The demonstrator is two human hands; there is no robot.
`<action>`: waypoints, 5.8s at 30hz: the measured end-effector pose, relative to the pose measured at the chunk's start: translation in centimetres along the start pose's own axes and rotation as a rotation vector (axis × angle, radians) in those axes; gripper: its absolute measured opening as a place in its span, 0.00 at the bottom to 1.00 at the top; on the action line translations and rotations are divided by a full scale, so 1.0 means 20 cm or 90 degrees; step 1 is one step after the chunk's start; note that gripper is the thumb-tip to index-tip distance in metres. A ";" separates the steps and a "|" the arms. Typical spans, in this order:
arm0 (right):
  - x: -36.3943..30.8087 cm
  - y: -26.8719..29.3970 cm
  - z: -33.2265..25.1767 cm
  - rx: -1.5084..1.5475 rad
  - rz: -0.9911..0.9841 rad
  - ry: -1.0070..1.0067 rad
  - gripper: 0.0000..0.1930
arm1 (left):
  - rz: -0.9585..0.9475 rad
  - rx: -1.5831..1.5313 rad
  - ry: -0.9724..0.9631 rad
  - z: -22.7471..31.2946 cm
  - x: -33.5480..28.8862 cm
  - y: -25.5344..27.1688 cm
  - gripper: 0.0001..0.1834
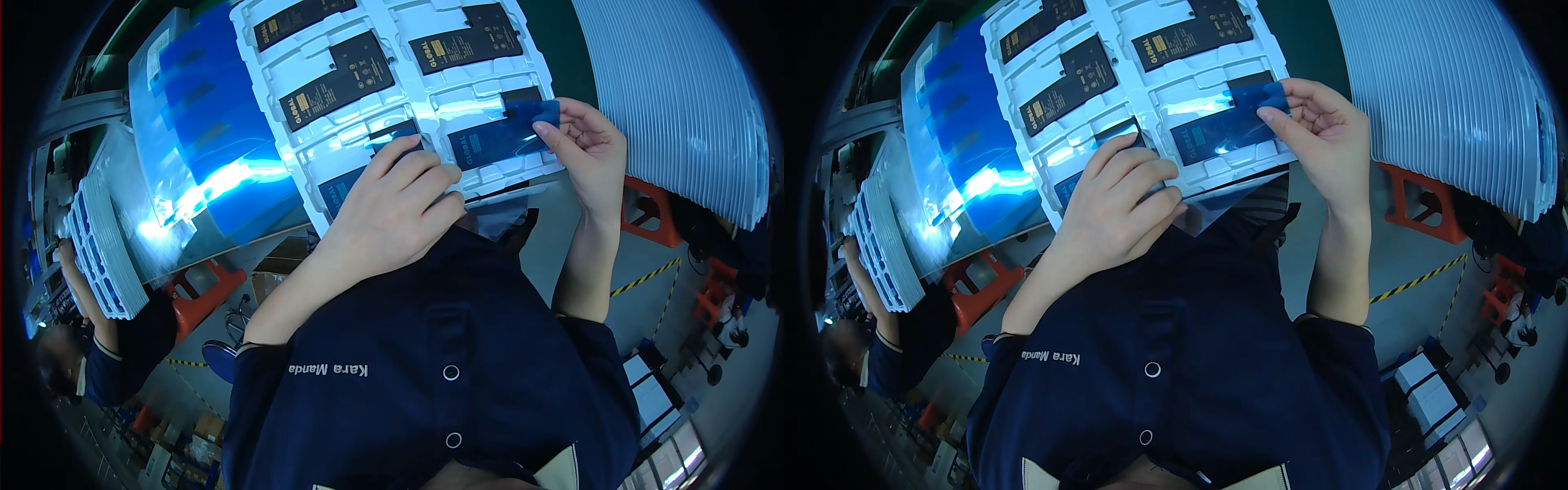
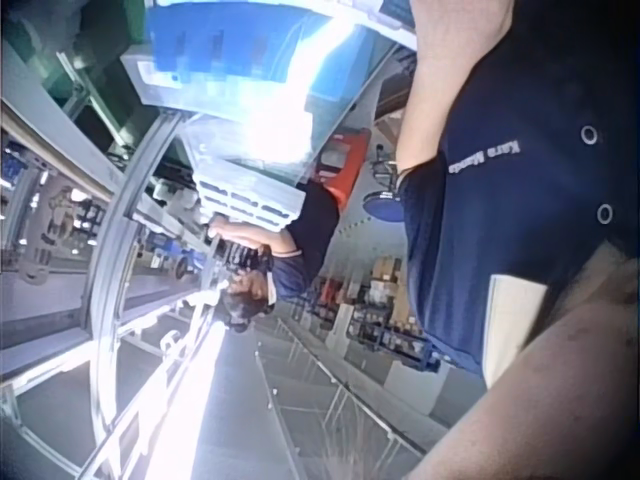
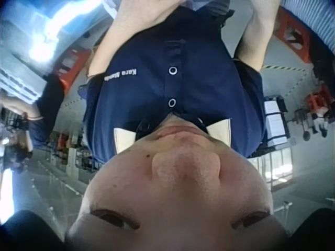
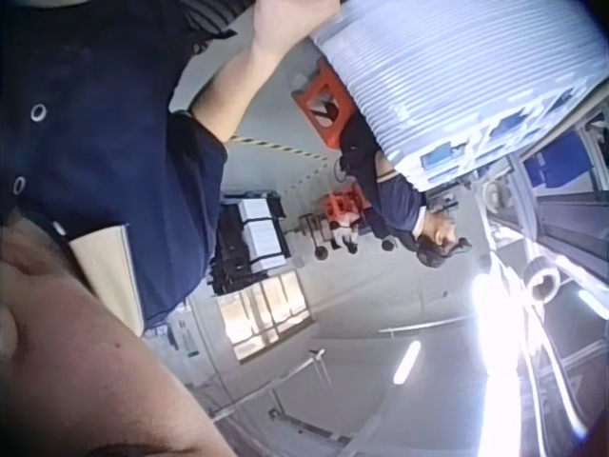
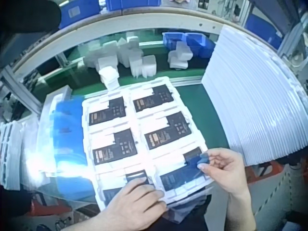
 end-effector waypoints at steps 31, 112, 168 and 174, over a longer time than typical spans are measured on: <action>-0.08 -0.32 -0.29 -0.041 -0.103 0.240 0.10 | 0.238 -0.765 0.357 -0.09 -0.11 0.26 0.56; 0.07 -0.51 -0.39 -0.101 -0.090 0.234 0.10 | 0.323 -0.994 0.429 -0.20 -0.24 0.43 0.33; 0.51 -0.12 0.00 -0.062 0.009 0.026 0.15 | 0.071 0.068 0.175 -0.28 0.16 0.13 0.22; 0.51 -0.11 0.00 -0.057 0.010 0.017 0.15 | 0.057 0.073 0.182 -0.27 0.16 0.14 0.22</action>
Point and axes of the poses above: each hand's wrist, its own x-axis towards the middle knuckle, its own y-axis out of the back of the hand, z = x × y, the point moved 3 cm from there along x, towards the middle knuckle, and after that the axes turned 11 degrees about -x, right-handed, at the moved point
